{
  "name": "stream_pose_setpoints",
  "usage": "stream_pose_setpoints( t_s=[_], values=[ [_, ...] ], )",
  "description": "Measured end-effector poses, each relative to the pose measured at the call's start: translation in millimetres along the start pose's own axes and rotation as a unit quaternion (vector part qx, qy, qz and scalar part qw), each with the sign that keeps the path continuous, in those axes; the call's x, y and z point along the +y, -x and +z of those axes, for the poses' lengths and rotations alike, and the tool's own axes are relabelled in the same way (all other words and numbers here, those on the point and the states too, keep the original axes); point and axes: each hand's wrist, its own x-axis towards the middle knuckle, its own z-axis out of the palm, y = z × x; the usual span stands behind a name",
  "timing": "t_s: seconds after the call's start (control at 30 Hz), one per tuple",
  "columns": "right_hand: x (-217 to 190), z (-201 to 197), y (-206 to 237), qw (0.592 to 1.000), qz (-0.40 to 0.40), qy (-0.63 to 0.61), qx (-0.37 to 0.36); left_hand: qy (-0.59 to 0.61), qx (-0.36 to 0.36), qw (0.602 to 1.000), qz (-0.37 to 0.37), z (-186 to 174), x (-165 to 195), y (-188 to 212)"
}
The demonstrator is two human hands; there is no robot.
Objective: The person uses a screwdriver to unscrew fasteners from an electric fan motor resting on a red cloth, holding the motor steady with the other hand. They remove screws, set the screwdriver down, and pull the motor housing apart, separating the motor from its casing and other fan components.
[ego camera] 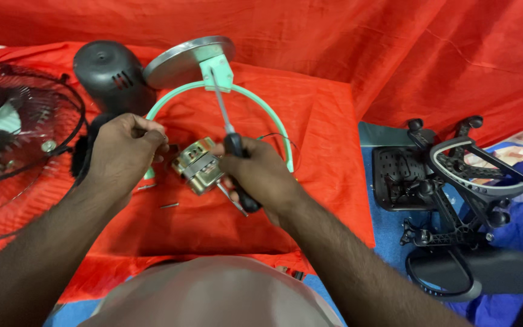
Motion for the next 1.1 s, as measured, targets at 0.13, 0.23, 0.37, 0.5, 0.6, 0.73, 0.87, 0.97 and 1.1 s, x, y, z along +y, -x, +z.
stream_pose_setpoints(
  t_s=[0.13, 0.23, 0.37, 0.5, 0.6, 0.73, 0.87, 0.97, 1.1],
  values=[
    [-10, 29, -18, 0.994, -0.031, -0.083, -0.061, 0.000, 0.011, 0.999, -0.046, -14, -6, 5],
    [-10, 52, -32, 0.998, -0.032, -0.049, -0.018, 0.013, 0.013, 0.998, -0.066, -21, -11, 9],
    [-7, 70, -45, 0.999, -0.028, 0.025, 0.040, -0.087, 0.022, 0.996, 0.017, -28, -18, 18],
    [-2, 78, -53, 0.996, -0.039, 0.066, 0.055, -0.149, 0.005, 0.987, 0.059, -26, -21, 23],
    [2, 79, -55, 0.983, -0.028, 0.166, 0.072, -0.198, -0.006, 0.965, 0.174, -24, -20, 19],
    [3, 77, -56, 0.990, -0.050, 0.119, 0.056, -0.200, -0.020, 0.969, 0.147, -27, -24, 16],
    [1, 76, -55, 0.991, -0.035, 0.120, 0.055, -0.145, -0.016, 0.984, 0.100, -28, -31, 16],
    [-3, 73, -49, 0.998, -0.046, 0.027, 0.046, -0.152, -0.001, 0.981, 0.123, -29, -35, 16],
    [-7, 57, -37, 0.991, -0.049, -0.118, 0.050, -0.167, 0.010, 0.979, 0.120, -30, -38, 19]
  ],
)
